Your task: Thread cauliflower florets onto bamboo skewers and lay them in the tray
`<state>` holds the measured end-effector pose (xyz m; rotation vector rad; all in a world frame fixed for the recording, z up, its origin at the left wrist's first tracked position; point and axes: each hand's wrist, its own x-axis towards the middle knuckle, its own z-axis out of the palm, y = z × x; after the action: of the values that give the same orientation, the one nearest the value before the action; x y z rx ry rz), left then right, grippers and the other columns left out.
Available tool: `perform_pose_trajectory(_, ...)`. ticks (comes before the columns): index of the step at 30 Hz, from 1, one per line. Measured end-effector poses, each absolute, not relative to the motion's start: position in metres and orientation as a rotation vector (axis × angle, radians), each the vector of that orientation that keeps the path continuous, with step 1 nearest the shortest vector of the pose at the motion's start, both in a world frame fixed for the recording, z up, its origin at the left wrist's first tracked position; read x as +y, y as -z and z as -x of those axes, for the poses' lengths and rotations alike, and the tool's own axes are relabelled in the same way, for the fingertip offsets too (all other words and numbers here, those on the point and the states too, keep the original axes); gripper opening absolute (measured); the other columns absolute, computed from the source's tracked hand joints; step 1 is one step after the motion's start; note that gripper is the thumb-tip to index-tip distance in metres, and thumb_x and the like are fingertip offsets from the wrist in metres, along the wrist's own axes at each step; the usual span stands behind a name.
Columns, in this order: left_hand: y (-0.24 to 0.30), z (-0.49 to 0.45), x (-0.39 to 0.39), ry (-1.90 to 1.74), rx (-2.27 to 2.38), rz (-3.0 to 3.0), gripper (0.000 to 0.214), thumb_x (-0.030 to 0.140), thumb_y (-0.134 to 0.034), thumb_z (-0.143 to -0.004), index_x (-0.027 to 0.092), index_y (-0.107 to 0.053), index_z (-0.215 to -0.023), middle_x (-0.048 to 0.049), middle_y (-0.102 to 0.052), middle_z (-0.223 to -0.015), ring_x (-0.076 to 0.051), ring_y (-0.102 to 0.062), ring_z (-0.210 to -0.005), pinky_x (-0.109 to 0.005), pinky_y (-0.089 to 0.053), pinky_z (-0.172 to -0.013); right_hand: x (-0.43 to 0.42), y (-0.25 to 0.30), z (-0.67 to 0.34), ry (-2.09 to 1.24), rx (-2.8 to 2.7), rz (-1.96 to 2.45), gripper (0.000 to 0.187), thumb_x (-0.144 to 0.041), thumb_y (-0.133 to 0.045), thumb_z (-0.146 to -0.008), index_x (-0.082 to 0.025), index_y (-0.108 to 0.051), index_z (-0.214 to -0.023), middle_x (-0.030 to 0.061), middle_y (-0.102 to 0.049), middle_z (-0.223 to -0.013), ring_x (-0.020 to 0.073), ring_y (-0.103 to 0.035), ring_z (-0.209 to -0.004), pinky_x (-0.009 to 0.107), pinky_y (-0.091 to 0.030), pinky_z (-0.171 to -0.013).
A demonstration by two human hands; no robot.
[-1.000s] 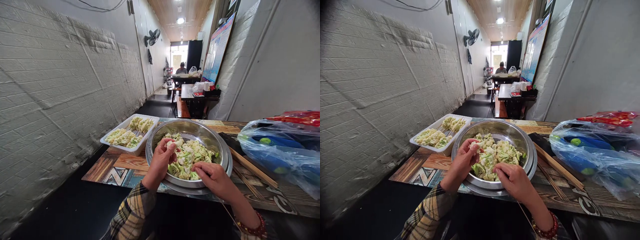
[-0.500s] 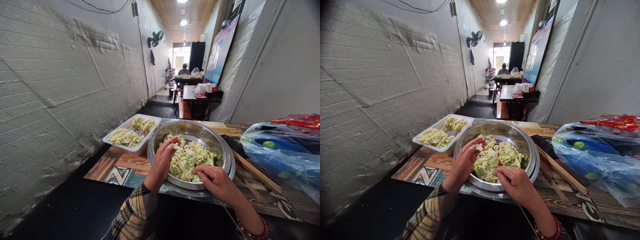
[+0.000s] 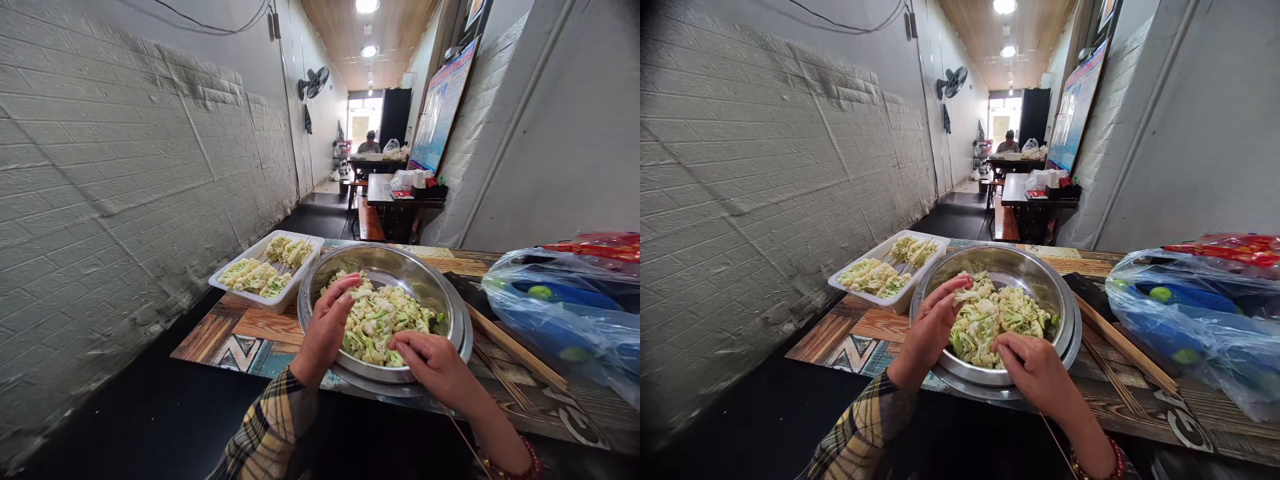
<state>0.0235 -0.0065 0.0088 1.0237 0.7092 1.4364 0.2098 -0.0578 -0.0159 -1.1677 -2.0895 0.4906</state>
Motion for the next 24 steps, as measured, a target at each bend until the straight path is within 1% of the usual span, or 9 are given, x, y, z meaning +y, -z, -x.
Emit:
perform_pose_trajectory(3, -0.0071, -0.0209, -0.0045, -1.378, 0.584, -1.020, 0.018, 0.028, -0.064, -0.077, 0.018, -0.071, -0.090, -0.0087, -0.060, -0.122, -0.025, -0.052, -0.116, -0.038, -0.044, -0.097, -0.0576, 0.0166, -0.2098, -0.467, -2.081, 1.186, 0.027, -0.026, -0.039, -0.094, -0.021, -0.063, -0.084, 0.0026, -0.069, -0.080, 0.0162, -0.065, -0.073, 0.027, -0.048, -0.065)
perform_pose_trajectory(7, -0.0037, -0.0193, -0.0009, -1.323, 0.638, -0.998, 0.039, 0.024, -0.070, -0.070, 0.019, -0.066, -0.109, -0.0088, -0.067, -0.108, -0.023, -0.058, -0.107, -0.036, -0.045, -0.093, -0.0580, 0.0170, -0.2101, -0.465, -2.085, 1.201, 0.026, -0.026, -0.038, -0.095, -0.021, -0.062, -0.085, 0.0026, -0.069, -0.081, 0.0165, -0.065, -0.075, 0.027, -0.048, -0.066)
perform_pose_trajectory(9, -0.0026, -0.0193, 0.0009, -1.306, 0.655, -0.986, 0.044, 0.022, -0.072, -0.066, 0.018, -0.066, -0.109, -0.0091, -0.069, -0.104, -0.022, -0.060, -0.103, -0.034, -0.044, -0.093, -0.0583, 0.0168, -0.2101, -0.473, -2.086, 1.208, 0.026, -0.026, -0.038, -0.095, -0.021, -0.062, -0.085, 0.0024, -0.069, -0.081, 0.0164, -0.065, -0.075, 0.026, -0.048, -0.067)
perform_pose_trajectory(11, -0.0019, -0.0191, 0.0020, -1.307, 0.650, -0.976, 0.039, 0.020, -0.073, -0.064, 0.017, -0.068, -0.102, -0.0091, -0.068, -0.105, -0.021, -0.060, -0.102, -0.032, -0.044, -0.092, -0.0586, 0.0166, -0.2101, -0.485, -2.080, 1.213, 0.026, -0.026, -0.038, -0.095, -0.021, -0.062, -0.086, 0.0021, -0.069, -0.080, 0.0162, -0.065, -0.074, 0.026, -0.047, -0.066)
perform_pose_trajectory(13, -0.0016, -0.0186, 0.0023, -1.279, 0.620, -0.977, 0.033, 0.019, -0.073, -0.065, 0.016, -0.069, -0.098, -0.0088, -0.067, -0.104, -0.021, -0.060, -0.100, -0.031, -0.045, -0.090, -0.0586, 0.0164, -0.2102, -0.493, -2.061, 1.215, 0.026, -0.027, -0.038, -0.095, -0.021, -0.062, -0.086, 0.0021, -0.068, -0.080, 0.0163, -0.064, -0.074, 0.027, -0.047, -0.067)
perform_pose_trajectory(16, -0.0018, -0.0178, 0.0015, -1.202, 0.580, -0.983, 0.030, 0.022, -0.070, -0.071, 0.017, -0.067, -0.101, -0.0076, -0.066, -0.097, -0.018, -0.062, -0.089, -0.028, -0.048, -0.077, -0.0583, 0.0164, -0.2105, -0.502, -2.031, 1.204, 0.026, -0.027, -0.038, -0.095, -0.021, -0.062, -0.085, 0.0026, -0.069, -0.082, 0.0168, -0.065, -0.077, 0.027, -0.047, -0.069)
perform_pose_trajectory(19, -0.0026, -0.0178, 0.0011, -1.212, 0.631, -0.934, 0.029, 0.022, -0.070, -0.071, 0.017, -0.067, -0.100, -0.0049, -0.063, -0.087, -0.012, -0.060, -0.077, -0.019, -0.045, -0.061, -0.0586, 0.0156, -0.2105, -0.517, -2.045, 1.187, 0.027, -0.028, -0.039, -0.095, -0.021, -0.062, -0.084, 0.0023, -0.069, -0.081, 0.0168, -0.065, -0.076, 0.027, -0.047, -0.068)
perform_pose_trajectory(21, -0.0034, -0.0177, 0.0019, -1.213, 0.672, -0.877, 0.027, 0.022, -0.070, -0.070, 0.016, -0.068, -0.097, -0.0031, -0.061, -0.079, -0.010, -0.058, -0.072, -0.015, -0.041, -0.056, -0.0590, 0.0149, -0.2101, -0.528, -2.066, 1.177, 0.027, -0.027, -0.038, -0.095, -0.021, -0.062, -0.083, 0.0021, -0.069, -0.080, 0.0164, -0.065, -0.074, 0.027, -0.047, -0.068)
perform_pose_trajectory(24, -0.0045, -0.0165, 0.0038, -1.164, 0.686, -0.829, 0.027, 0.023, -0.070, -0.070, 0.015, -0.068, -0.096, -0.0019, -0.059, -0.074, -0.008, -0.056, -0.068, -0.013, -0.039, -0.053, -0.0596, 0.0138, -0.2099, -0.539, -2.086, 1.166, 0.026, -0.026, -0.039, -0.095, -0.020, -0.062, -0.084, 0.0021, -0.069, -0.082, 0.0158, -0.065, -0.076, 0.026, -0.046, -0.068)
